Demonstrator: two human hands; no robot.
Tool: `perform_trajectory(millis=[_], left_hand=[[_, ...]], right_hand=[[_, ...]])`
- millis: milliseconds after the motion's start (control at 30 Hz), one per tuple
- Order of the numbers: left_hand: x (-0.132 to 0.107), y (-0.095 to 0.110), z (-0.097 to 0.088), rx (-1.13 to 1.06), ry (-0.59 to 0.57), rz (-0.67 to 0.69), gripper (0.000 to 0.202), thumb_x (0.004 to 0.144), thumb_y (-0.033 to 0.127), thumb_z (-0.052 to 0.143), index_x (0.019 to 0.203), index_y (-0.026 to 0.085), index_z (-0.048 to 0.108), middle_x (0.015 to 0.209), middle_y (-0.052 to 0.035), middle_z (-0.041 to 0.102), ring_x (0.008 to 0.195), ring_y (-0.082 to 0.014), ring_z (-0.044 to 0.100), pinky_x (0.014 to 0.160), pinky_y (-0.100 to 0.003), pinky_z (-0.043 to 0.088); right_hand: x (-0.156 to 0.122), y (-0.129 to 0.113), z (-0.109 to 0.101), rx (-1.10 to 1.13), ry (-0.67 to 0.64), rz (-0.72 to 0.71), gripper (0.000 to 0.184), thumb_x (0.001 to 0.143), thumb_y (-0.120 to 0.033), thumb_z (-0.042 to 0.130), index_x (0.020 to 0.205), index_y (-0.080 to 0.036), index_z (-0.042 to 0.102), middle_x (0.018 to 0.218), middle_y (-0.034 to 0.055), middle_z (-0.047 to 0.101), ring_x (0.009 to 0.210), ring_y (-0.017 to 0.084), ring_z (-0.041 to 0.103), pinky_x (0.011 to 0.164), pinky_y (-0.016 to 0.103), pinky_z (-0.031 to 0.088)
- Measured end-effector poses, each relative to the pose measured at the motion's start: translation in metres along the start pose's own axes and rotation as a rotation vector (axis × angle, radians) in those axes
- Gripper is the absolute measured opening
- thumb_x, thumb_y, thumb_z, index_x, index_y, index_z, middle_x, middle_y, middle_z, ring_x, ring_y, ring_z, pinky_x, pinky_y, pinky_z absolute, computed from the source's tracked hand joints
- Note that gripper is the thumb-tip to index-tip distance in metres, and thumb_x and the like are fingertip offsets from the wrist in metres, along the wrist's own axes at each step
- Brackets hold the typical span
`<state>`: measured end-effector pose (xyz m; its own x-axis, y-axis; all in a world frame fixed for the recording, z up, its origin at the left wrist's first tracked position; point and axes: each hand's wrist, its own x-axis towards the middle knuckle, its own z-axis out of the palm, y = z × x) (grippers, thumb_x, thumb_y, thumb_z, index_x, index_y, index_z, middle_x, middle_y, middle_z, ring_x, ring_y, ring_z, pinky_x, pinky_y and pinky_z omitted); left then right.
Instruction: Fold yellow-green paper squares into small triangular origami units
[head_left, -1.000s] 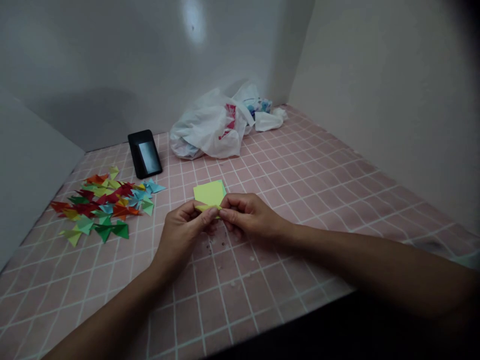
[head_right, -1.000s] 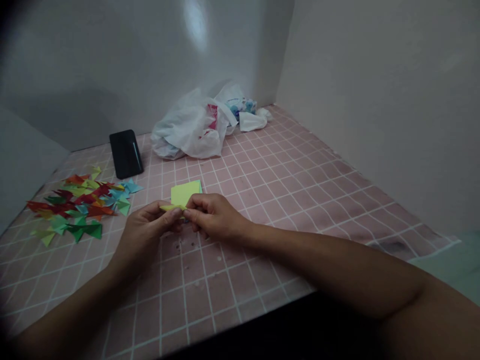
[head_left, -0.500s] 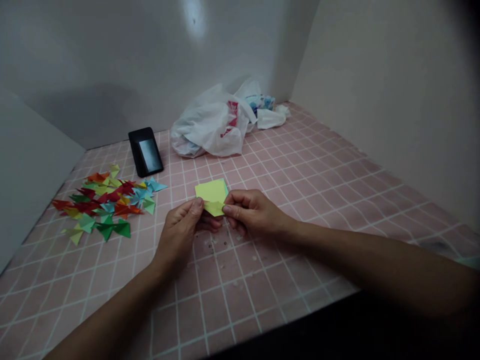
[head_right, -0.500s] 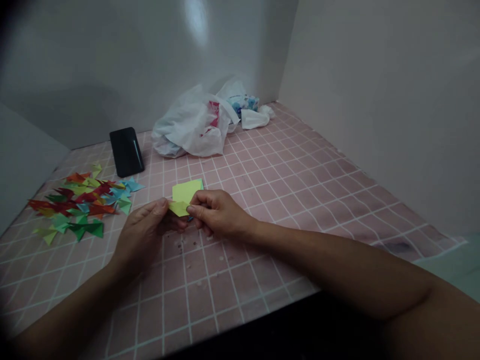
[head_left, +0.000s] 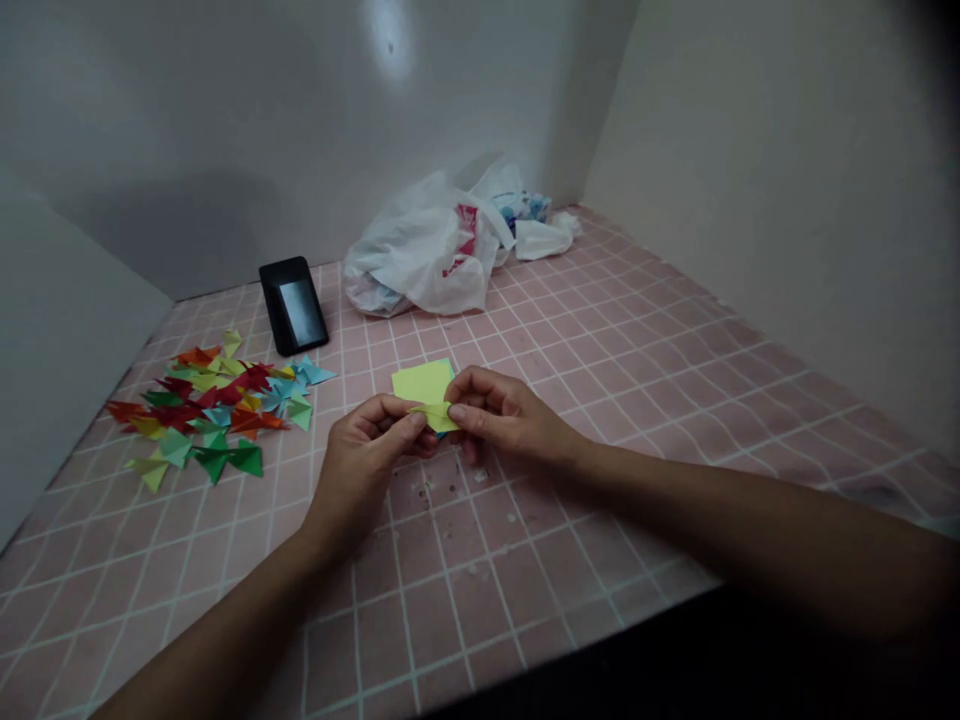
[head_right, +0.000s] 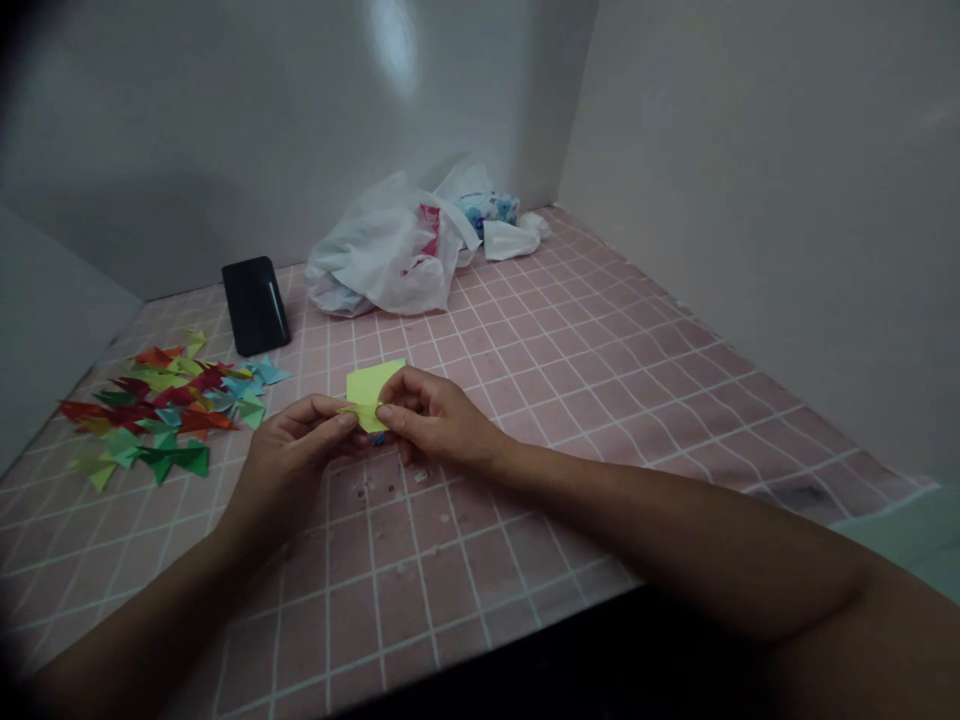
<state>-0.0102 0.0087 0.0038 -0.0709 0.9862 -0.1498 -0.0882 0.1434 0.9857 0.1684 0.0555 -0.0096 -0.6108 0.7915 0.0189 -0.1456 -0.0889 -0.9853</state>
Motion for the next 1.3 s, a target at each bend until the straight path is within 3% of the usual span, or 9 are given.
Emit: perform_trajectory(millis=[67,300,533,700,833,1000,1300], left_hand=[[-0.0014,-0.0019,0.0013,0.049,-0.037,0.003,0.01,0.077,0.026,0.075,0.08,0.017,0.072,0.07,-0.0006,0.073,0.065,-0.013,0.067,0.067,-0.024,0.054],[-0.002,-0.003,0.0016,0.108,-0.08,-0.01,0.011,0.08,0.027,0.072,0.074,0.018,0.071,0.065,0.0007,0.07,0.061,-0.0112,0.063,0.061,-0.021,0.05],[-0.003,0.0008,0.0034,0.064,-0.066,-0.053,0.013,0.08,0.026,0.069,0.071,0.017,0.069,0.066,0.0002,0.069,0.06,-0.0107,0.062,0.058,-0.02,0.05],[-0.0035,0.0001,0.0025,0.112,-0.068,-0.007,0.013,0.081,0.023,0.068,0.07,0.016,0.069,0.068,-0.0004,0.069,0.059,-0.0103,0.062,0.059,-0.02,0.051],[-0.002,-0.0021,0.0022,0.079,-0.082,0.049,0.008,0.081,0.023,0.072,0.083,0.017,0.069,0.074,0.0006,0.07,0.066,-0.0105,0.065,0.066,-0.021,0.053],[-0.0002,-0.0049,0.0042,-0.041,-0.039,0.122,0.029,0.073,0.016,0.079,0.095,0.02,0.061,0.082,0.0036,0.067,0.071,-0.011,0.068,0.069,-0.023,0.056],[0.0001,-0.0065,0.0017,-0.036,-0.087,0.021,0.017,0.08,0.022,0.076,0.094,0.018,0.067,0.079,0.0007,0.071,0.07,-0.0098,0.067,0.07,-0.02,0.054]], right_hand=[[0.0004,0.0014,-0.0006,-0.001,-0.016,-0.033,0.017,0.088,-0.032,0.063,0.093,-0.019,0.054,0.061,-0.0062,0.058,0.047,0.009,0.053,0.045,0.02,0.042],[-0.002,0.0015,0.0017,-0.112,0.077,0.003,0.009,0.085,-0.024,0.061,0.081,-0.018,0.055,0.061,-0.0062,0.05,0.048,0.008,0.045,0.045,0.021,0.034],[-0.0016,-0.0001,0.0011,-0.261,0.093,-0.154,0.004,0.084,-0.022,0.06,0.084,-0.018,0.06,0.074,-0.0021,0.055,0.067,0.011,0.048,0.06,0.025,0.037],[-0.0025,0.0007,-0.0008,-0.38,0.066,-0.266,0.004,0.087,-0.019,0.057,0.086,-0.017,0.061,0.083,0.0003,0.061,0.075,0.013,0.053,0.068,0.027,0.04],[-0.0023,0.003,-0.0002,-0.334,0.094,-0.243,0.005,0.086,-0.02,0.058,0.091,-0.018,0.059,0.077,-0.0021,0.056,0.067,0.011,0.05,0.062,0.026,0.038],[-0.0017,0.0015,0.0011,-0.236,0.111,-0.224,0.005,0.086,-0.018,0.058,0.09,-0.019,0.056,0.071,-0.0051,0.051,0.059,0.009,0.046,0.056,0.024,0.035],[-0.002,0.0021,-0.001,-0.316,0.106,-0.221,0.005,0.088,-0.02,0.058,0.092,-0.017,0.06,0.075,-0.0028,0.056,0.062,0.009,0.047,0.059,0.025,0.036]])
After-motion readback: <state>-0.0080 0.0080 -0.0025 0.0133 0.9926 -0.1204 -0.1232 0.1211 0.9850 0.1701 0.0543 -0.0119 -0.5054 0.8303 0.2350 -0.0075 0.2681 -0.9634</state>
